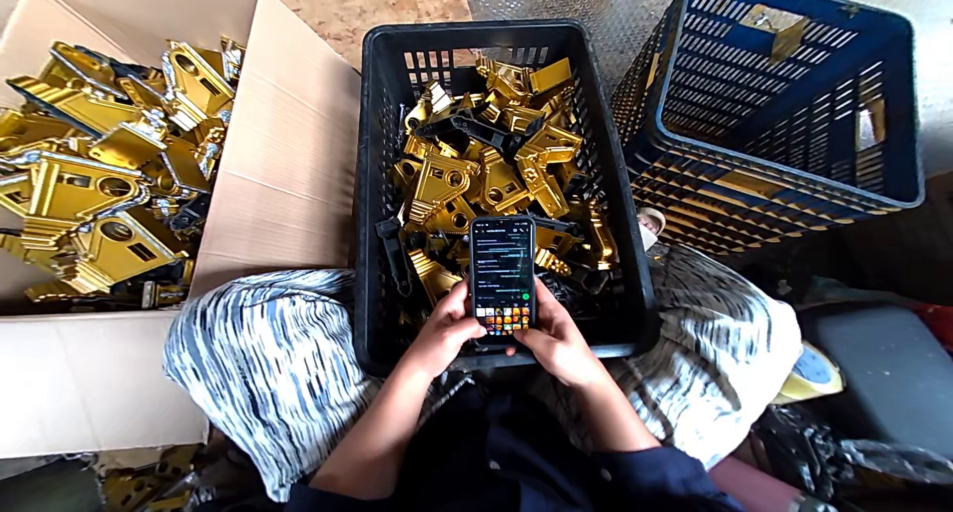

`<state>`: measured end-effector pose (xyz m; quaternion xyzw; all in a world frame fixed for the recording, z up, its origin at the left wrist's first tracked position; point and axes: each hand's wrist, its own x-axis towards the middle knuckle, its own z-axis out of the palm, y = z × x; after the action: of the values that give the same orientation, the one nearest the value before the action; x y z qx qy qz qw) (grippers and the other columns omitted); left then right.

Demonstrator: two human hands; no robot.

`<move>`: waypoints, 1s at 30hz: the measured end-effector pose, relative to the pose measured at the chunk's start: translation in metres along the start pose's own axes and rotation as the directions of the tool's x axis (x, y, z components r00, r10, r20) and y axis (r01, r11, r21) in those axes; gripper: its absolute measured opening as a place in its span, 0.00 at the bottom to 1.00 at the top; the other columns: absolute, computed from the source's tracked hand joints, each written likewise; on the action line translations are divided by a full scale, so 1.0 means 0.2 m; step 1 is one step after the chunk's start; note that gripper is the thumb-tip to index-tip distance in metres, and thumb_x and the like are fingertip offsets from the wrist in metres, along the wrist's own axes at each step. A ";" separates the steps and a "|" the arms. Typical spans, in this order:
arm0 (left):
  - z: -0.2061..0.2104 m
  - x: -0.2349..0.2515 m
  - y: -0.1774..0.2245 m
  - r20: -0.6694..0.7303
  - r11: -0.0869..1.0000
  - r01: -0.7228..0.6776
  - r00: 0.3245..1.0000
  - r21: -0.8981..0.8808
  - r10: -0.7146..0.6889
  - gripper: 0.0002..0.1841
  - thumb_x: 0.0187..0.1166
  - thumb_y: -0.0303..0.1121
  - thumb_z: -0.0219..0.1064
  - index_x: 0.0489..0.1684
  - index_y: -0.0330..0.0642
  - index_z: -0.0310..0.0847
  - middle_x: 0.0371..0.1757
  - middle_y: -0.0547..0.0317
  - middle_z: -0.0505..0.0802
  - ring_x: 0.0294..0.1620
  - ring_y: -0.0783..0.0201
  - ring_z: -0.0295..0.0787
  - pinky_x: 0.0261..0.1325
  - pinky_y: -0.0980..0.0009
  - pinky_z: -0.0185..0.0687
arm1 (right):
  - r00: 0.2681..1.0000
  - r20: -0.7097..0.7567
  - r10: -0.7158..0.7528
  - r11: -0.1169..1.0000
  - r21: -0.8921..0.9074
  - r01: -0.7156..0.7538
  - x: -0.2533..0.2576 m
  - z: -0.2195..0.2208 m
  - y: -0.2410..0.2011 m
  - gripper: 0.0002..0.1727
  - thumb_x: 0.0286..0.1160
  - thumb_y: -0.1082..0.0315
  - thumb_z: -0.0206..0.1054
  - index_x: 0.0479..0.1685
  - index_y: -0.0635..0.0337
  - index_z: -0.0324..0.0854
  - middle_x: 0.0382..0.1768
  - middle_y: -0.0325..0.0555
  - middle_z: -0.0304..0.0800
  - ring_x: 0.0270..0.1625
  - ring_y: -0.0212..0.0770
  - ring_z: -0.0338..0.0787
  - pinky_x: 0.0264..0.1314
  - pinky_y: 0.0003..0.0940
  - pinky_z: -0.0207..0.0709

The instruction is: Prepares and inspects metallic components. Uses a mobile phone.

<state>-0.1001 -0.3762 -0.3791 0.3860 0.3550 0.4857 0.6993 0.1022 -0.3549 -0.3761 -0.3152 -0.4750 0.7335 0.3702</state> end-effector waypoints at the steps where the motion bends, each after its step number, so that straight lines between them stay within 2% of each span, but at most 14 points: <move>1: 0.00 0.00 0.00 0.010 1.000 -0.001 1.000 -0.003 0.001 0.37 0.65 0.15 0.53 0.84 0.36 0.57 0.65 0.50 0.87 0.63 0.62 0.88 0.68 0.64 0.84 | 1.000 -0.018 0.006 1.000 0.017 -0.005 0.00 0.00 0.00 0.41 0.71 0.82 0.55 0.91 0.59 0.52 0.63 0.56 0.87 0.54 0.47 0.94 0.40 0.38 0.93; 5: -0.01 0.00 0.00 0.072 1.000 -0.012 0.997 0.000 0.012 0.40 0.62 0.15 0.54 0.85 0.36 0.55 0.68 0.50 0.86 0.66 0.61 0.86 0.70 0.62 0.83 | 0.992 -0.116 0.047 0.994 0.106 -0.035 0.01 0.02 0.00 0.23 0.89 0.70 0.44 0.81 0.61 0.66 0.57 0.56 0.90 0.50 0.47 0.95 0.37 0.39 0.92; 8: -0.01 0.00 0.00 0.102 1.000 -0.017 0.995 -0.008 0.018 0.41 0.61 0.15 0.55 0.85 0.35 0.54 0.69 0.49 0.85 0.68 0.60 0.86 0.72 0.61 0.82 | 0.987 -0.152 0.059 0.991 0.127 -0.040 0.01 0.04 -0.01 0.24 0.96 0.62 0.36 0.71 0.63 0.73 0.52 0.56 0.92 0.47 0.46 0.96 0.36 0.38 0.92; 10: -0.01 0.00 0.00 0.108 1.000 -0.021 0.994 -0.009 0.022 0.40 0.61 0.15 0.54 0.84 0.35 0.55 0.68 0.51 0.86 0.68 0.61 0.86 0.72 0.62 0.82 | 0.984 -0.168 0.063 0.993 0.105 -0.046 0.01 0.04 -0.01 0.21 0.96 0.64 0.39 0.67 0.64 0.75 0.50 0.55 0.93 0.45 0.45 0.96 0.36 0.38 0.93; 12: -0.02 -0.01 0.00 0.109 1.000 -0.024 0.994 -0.007 0.025 0.40 0.60 0.15 0.54 0.85 0.35 0.55 0.69 0.50 0.85 0.68 0.61 0.85 0.72 0.62 0.82 | 0.983 -0.172 0.060 0.996 0.072 -0.049 0.01 0.04 -0.01 0.16 0.91 0.71 0.49 0.68 0.66 0.75 0.50 0.55 0.93 0.44 0.45 0.96 0.36 0.39 0.93; 15: -0.01 0.00 0.00 0.098 1.000 -0.022 0.995 -0.002 0.022 0.40 0.60 0.15 0.55 0.84 0.34 0.55 0.67 0.51 0.86 0.66 0.62 0.86 0.71 0.63 0.83 | 0.987 -0.151 0.047 0.998 0.040 -0.042 0.01 0.04 -0.01 0.17 0.83 0.76 0.59 0.69 0.67 0.74 0.51 0.55 0.92 0.45 0.46 0.96 0.36 0.39 0.93; 18: -0.01 0.00 0.00 0.092 1.000 -0.018 0.996 -0.002 0.018 0.39 0.60 0.16 0.55 0.83 0.35 0.56 0.67 0.51 0.86 0.66 0.62 0.87 0.70 0.63 0.83 | 0.990 -0.135 0.041 0.998 0.060 -0.033 0.01 0.03 -0.01 0.17 0.84 0.74 0.55 0.69 0.67 0.74 0.52 0.55 0.92 0.46 0.45 0.96 0.37 0.39 0.93; 22: -0.02 0.00 0.00 0.098 1.000 -0.008 0.995 -0.009 0.009 0.42 0.61 0.16 0.55 0.86 0.35 0.52 0.70 0.48 0.85 0.68 0.60 0.86 0.72 0.61 0.83 | 0.990 -0.129 0.050 0.992 0.118 -0.035 0.01 0.03 -0.01 0.23 0.95 0.64 0.38 0.71 0.64 0.74 0.52 0.55 0.92 0.47 0.45 0.96 0.37 0.38 0.93; 24: -0.02 0.00 0.00 0.093 1.000 -0.004 0.996 -0.012 0.005 0.41 0.60 0.16 0.55 0.86 0.35 0.53 0.69 0.49 0.86 0.67 0.60 0.86 0.71 0.61 0.83 | 0.991 -0.124 0.055 0.991 0.124 -0.040 0.01 0.03 -0.01 0.22 0.94 0.65 0.39 0.71 0.64 0.73 0.52 0.54 0.92 0.47 0.45 0.96 0.37 0.38 0.93; 25: -0.02 0.00 0.00 0.089 1.000 -0.006 0.996 -0.015 0.008 0.41 0.60 0.16 0.55 0.85 0.35 0.54 0.68 0.49 0.86 0.66 0.60 0.87 0.71 0.62 0.83 | 0.994 -0.104 0.043 0.992 0.120 -0.031 0.01 0.02 0.00 0.20 0.91 0.69 0.44 0.71 0.65 0.72 0.53 0.54 0.92 0.48 0.45 0.96 0.38 0.39 0.93; 26: -0.02 0.00 -0.01 0.080 1.000 -0.008 0.997 -0.019 0.010 0.41 0.60 0.16 0.55 0.85 0.35 0.55 0.68 0.49 0.86 0.66 0.61 0.87 0.70 0.62 0.83 | 0.997 -0.075 0.026 0.995 0.097 -0.019 0.01 0.01 0.00 0.21 0.84 0.74 0.50 0.73 0.65 0.70 0.55 0.54 0.91 0.49 0.45 0.95 0.39 0.39 0.93; 27: -0.02 0.00 -0.01 0.070 1.000 -0.011 0.997 -0.024 0.012 0.41 0.60 0.16 0.55 0.85 0.35 0.55 0.67 0.49 0.86 0.66 0.61 0.87 0.70 0.63 0.83 | 0.999 -0.035 0.006 0.998 0.060 -0.004 0.00 0.00 0.01 0.27 0.76 0.78 0.56 0.78 0.65 0.65 0.58 0.54 0.90 0.52 0.45 0.95 0.42 0.39 0.93; 30: -0.01 0.00 -0.01 0.036 0.999 -0.014 0.999 -0.037 0.015 0.41 0.59 0.16 0.55 0.84 0.36 0.55 0.67 0.50 0.86 0.65 0.62 0.87 0.70 0.63 0.83 | 0.995 0.090 -0.033 0.999 -0.039 0.036 0.00 -0.01 0.00 0.54 0.61 0.85 0.63 0.94 0.59 0.39 0.68 0.54 0.84 0.59 0.44 0.92 0.54 0.38 0.91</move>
<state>-0.1020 -0.3766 -0.3810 0.3842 0.3304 0.4902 0.7092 0.1050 -0.3541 -0.3761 -0.2812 -0.5113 0.7305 0.3547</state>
